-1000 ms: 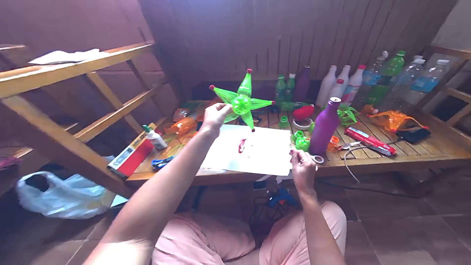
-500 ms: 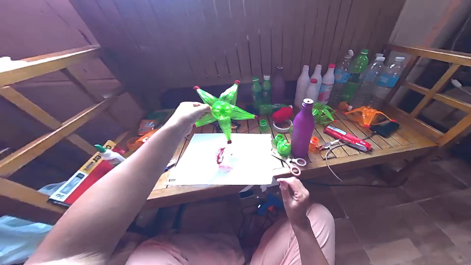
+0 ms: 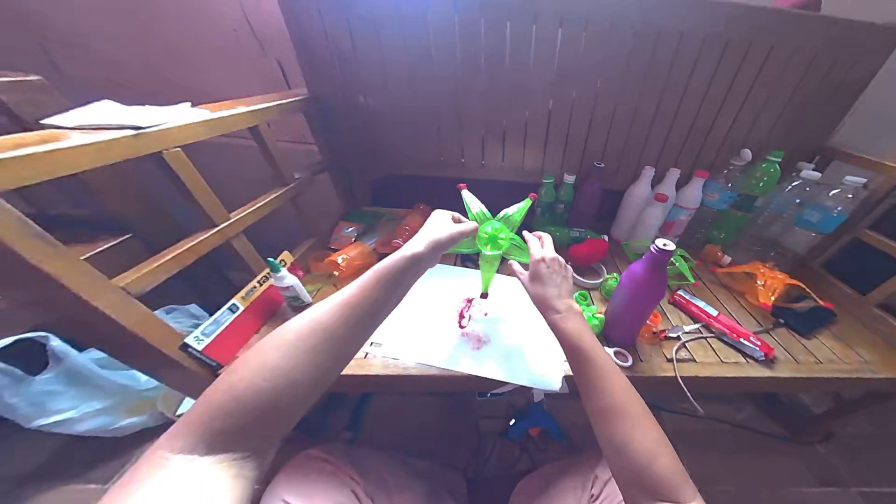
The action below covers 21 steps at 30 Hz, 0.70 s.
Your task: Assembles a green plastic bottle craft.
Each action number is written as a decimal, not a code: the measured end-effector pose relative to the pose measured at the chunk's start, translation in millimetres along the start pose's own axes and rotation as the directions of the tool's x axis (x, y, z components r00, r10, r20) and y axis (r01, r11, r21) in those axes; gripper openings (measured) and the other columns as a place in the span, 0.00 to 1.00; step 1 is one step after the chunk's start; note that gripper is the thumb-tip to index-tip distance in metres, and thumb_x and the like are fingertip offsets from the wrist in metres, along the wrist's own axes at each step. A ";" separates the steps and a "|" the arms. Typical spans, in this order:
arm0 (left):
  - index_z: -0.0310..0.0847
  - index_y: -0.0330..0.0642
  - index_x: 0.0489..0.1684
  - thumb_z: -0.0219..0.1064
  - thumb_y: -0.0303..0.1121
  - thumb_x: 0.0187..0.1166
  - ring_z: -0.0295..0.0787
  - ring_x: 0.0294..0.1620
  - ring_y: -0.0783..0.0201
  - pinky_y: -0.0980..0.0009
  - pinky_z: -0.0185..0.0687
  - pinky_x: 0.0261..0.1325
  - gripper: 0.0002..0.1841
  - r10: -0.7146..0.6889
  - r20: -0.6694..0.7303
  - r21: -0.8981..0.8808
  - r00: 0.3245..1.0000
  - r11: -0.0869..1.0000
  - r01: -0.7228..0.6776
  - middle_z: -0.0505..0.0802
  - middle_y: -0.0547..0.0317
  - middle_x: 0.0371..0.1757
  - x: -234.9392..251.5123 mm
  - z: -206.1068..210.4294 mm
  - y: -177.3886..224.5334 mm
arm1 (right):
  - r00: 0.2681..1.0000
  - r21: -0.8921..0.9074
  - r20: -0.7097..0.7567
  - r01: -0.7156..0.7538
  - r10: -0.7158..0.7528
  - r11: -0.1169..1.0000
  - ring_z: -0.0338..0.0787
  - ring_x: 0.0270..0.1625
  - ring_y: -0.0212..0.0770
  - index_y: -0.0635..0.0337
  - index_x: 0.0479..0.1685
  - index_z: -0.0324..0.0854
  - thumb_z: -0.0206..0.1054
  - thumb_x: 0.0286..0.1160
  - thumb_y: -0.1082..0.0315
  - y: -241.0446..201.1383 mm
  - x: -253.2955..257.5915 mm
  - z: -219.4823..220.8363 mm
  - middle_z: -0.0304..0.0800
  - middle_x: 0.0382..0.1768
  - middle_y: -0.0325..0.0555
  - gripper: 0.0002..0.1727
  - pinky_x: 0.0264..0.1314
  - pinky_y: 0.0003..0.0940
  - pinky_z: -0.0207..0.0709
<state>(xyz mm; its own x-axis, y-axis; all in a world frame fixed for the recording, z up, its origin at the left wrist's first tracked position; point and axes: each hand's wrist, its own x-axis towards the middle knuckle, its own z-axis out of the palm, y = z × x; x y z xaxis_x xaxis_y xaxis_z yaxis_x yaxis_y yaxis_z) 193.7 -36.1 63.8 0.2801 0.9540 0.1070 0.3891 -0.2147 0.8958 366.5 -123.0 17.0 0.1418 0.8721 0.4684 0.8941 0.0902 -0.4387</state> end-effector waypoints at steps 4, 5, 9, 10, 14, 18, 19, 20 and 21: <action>0.86 0.29 0.44 0.65 0.30 0.85 0.79 0.38 0.62 0.60 0.75 0.47 0.10 -0.008 0.023 -0.025 1.000 1.000 0.009 0.88 0.49 0.37 0.1 -3.1 -2.2 | 0.998 -0.051 0.064 -0.025 0.028 0.998 0.90 0.60 0.63 0.62 0.81 0.74 0.73 0.76 0.69 -7.5 9.3 1.8 0.79 0.74 0.61 0.31 0.56 0.62 0.82; 0.86 0.30 0.43 0.65 0.30 0.84 0.79 0.36 0.64 0.62 0.75 0.46 0.09 -0.004 0.024 -0.035 1.000 0.999 0.005 0.88 0.50 0.36 1.0 -4.1 -4.3 | 0.997 -0.059 0.074 -0.023 0.027 0.998 0.90 0.60 0.63 0.62 0.80 0.74 0.73 0.76 0.70 -8.4 10.9 2.1 0.81 0.72 0.61 0.30 0.56 0.62 0.82; 0.87 0.31 0.45 0.65 0.30 0.85 0.81 0.38 0.63 0.62 0.77 0.48 0.10 -0.033 0.050 -0.086 0.998 0.996 0.037 0.89 0.50 0.37 4.0 -9.3 -9.5 | 0.995 -0.062 0.098 0.003 0.004 0.998 0.89 0.61 0.63 0.63 0.75 0.78 0.72 0.77 0.70 -10.4 18.0 0.1 0.83 0.68 0.62 0.25 0.57 0.63 0.82; 0.87 0.31 0.46 0.65 0.31 0.85 0.82 0.39 0.62 0.61 0.78 0.49 0.10 -0.039 0.060 -0.097 0.997 0.994 0.045 0.89 0.49 0.39 6.1 -10.9 -12.1 | 0.994 -0.060 0.109 0.011 -0.004 0.998 0.89 0.61 0.64 0.63 0.74 0.79 0.72 0.77 0.70 -10.6 20.5 -0.9 0.83 0.68 0.62 0.25 0.57 0.63 0.82; 0.85 0.30 0.48 0.65 0.32 0.86 0.82 0.38 0.64 0.63 0.79 0.49 0.12 -0.028 0.127 -0.129 0.992 0.991 0.045 0.89 0.50 0.39 15.9 -20.3 -23.8 | 0.984 -0.035 0.171 0.053 -0.047 0.998 0.88 0.63 0.64 0.66 0.70 0.80 0.74 0.76 0.69 -11.6 33.4 -7.6 0.84 0.67 0.63 0.24 0.61 0.65 0.80; 0.86 0.30 0.49 0.65 0.36 0.87 0.83 0.40 0.64 0.63 0.79 0.51 0.14 -0.042 0.171 -0.100 0.984 0.993 0.060 0.89 0.49 0.41 20.0 -30.4 -26.9 | 0.971 -0.002 0.224 0.082 -0.079 0.997 0.87 0.64 0.66 0.68 0.67 0.81 0.76 0.74 0.69 -19.6 41.3 -18.4 0.85 0.64 0.66 0.23 0.64 0.67 0.78; 0.86 0.30 0.49 0.64 0.38 0.88 0.84 0.41 0.63 0.61 0.80 0.52 0.16 -0.047 0.183 -0.092 0.982 0.994 0.065 0.90 0.48 0.42 20.0 -32.6 -27.9 | 0.968 0.012 0.234 0.087 -0.088 0.996 0.87 0.63 0.66 0.69 0.65 0.82 0.76 0.73 0.70 -22.2 41.3 -21.4 0.86 0.62 0.67 0.22 0.63 0.67 0.78; 0.86 0.29 0.48 0.62 0.39 0.89 0.84 0.41 0.63 0.60 0.79 0.52 0.17 -0.051 0.189 -0.090 0.981 0.994 0.069 0.90 0.48 0.41 19.5 -34.6 -29.3 | 0.965 0.024 0.246 0.092 -0.095 0.996 0.87 0.61 0.66 0.69 0.64 0.82 0.77 0.73 0.71 -24.1 41.1 -24.2 0.86 0.60 0.67 0.21 0.61 0.67 0.78; 0.86 0.29 0.47 0.61 0.40 0.90 0.84 0.41 0.63 0.60 0.80 0.52 0.18 -0.051 0.194 -0.087 0.980 0.994 0.069 0.90 0.48 0.41 17.6 -37.3 -31.0 | 0.961 0.033 0.256 0.101 -0.106 0.994 0.88 0.58 0.66 0.68 0.63 0.82 0.77 0.73 0.71 -24.2 41.2 -26.1 0.87 0.58 0.67 0.21 0.58 0.67 0.79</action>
<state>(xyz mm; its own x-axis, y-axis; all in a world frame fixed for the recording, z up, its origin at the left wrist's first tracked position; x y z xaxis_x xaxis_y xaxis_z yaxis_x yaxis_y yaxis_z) 153.8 -4.8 54.0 0.4247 0.9050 -0.0250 0.3296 -0.1288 0.9353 361.7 -101.9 66.9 -0.0676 0.9515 0.3002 0.8893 0.1939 -0.4141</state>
